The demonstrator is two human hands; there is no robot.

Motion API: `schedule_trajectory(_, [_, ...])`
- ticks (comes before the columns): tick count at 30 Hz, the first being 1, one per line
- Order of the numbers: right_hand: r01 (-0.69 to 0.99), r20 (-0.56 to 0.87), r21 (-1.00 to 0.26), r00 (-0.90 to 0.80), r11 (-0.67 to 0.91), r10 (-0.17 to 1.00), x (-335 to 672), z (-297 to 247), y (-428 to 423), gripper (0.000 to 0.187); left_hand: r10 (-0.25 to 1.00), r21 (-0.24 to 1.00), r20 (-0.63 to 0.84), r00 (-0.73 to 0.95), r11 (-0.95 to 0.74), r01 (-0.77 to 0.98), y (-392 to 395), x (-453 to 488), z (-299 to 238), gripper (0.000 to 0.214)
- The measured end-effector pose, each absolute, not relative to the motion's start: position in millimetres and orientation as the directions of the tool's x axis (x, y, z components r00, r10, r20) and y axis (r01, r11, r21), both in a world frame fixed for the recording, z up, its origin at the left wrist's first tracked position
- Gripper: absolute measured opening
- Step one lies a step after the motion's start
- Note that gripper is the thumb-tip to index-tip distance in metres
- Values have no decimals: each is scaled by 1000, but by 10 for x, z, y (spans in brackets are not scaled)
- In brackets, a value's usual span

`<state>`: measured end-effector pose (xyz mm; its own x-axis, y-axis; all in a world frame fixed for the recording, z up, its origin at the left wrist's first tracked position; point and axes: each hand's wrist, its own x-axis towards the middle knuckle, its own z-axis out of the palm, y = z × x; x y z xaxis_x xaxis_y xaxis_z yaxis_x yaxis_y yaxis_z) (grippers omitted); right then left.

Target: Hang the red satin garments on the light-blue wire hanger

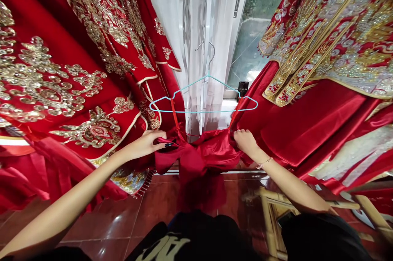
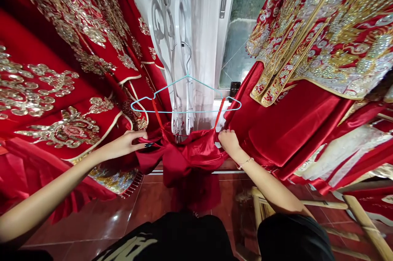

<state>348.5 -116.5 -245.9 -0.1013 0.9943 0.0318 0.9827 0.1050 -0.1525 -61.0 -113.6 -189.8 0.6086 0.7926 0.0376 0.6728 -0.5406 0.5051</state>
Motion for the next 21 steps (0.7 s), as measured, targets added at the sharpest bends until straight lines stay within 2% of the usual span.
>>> schedule_trajectory(1, [981, 63, -163, -98, 107, 993, 3440, -2443, -1171, 24, 784, 480, 29, 620, -555, 679, -1154, -609, -1890, 27])
schedule_trajectory(2, [968, 79, -233, -76, 93, 994, 3428, -2423, -1159, 23, 775, 455, 18, 631, -568, 685, -1170, -612, -1887, 25])
schedule_trajectory(4, [885, 48, -465, 3, 19, 999, 3500, -2389, -1101, 17, 773, 410, 13, 634, -583, 702, -1186, -634, -1906, 17])
schedule_trajectory(6, [684, -64, -726, 45, -77, 997, 3656, -2403, -1043, 15, 800, 379, 69, 596, -573, 726, -1178, -674, -1957, 16])
schedule_trajectory(8, [357, -139, -924, 13, -134, 990, 3818, -2481, -1034, 21, 831, 374, 191, 523, -554, 743, -1146, -716, -2029, 24])
schedule_trajectory(9, [160, -130, -979, 5, -129, 991, 3878, -2542, -1054, 26, 839, 384, 266, 475, -544, 746, -1125, -731, -2067, 25])
schedule_trajectory(11, [-222, -74, -973, 44, -63, 996, 3929, -2681, -1133, 38, 836, 425, 422, 352, -525, 737, -1078, -743, -2135, 16])
schedule_trajectory(13, [-392, 16, -917, 140, 70, 990, 3886, -2810, -1234, 45, 800, 481, 567, 196, -515, 710, -1029, -730, -2188, 5])
schedule_trajectory(16, [-404, 188, -866, 280, 293, 941, 3718, -2927, -1338, 59, 746, 598, 665, -30, -508, 619, -931, -691, -2236, 11])
schedule_trajectory(19, [-213, 360, -858, 400, 468, 843, 3561, -2948, -1327, 85, 744, 757, 623, -244, -494, 428, -771, -661, -2230, 11])
schedule_trajectory(21, [-75, 434, -853, 447, 516, 782, 3501, -2940, -1271, 102, 698, 797, 604, -384, -519, 310, -631, -651, -2190, 13])
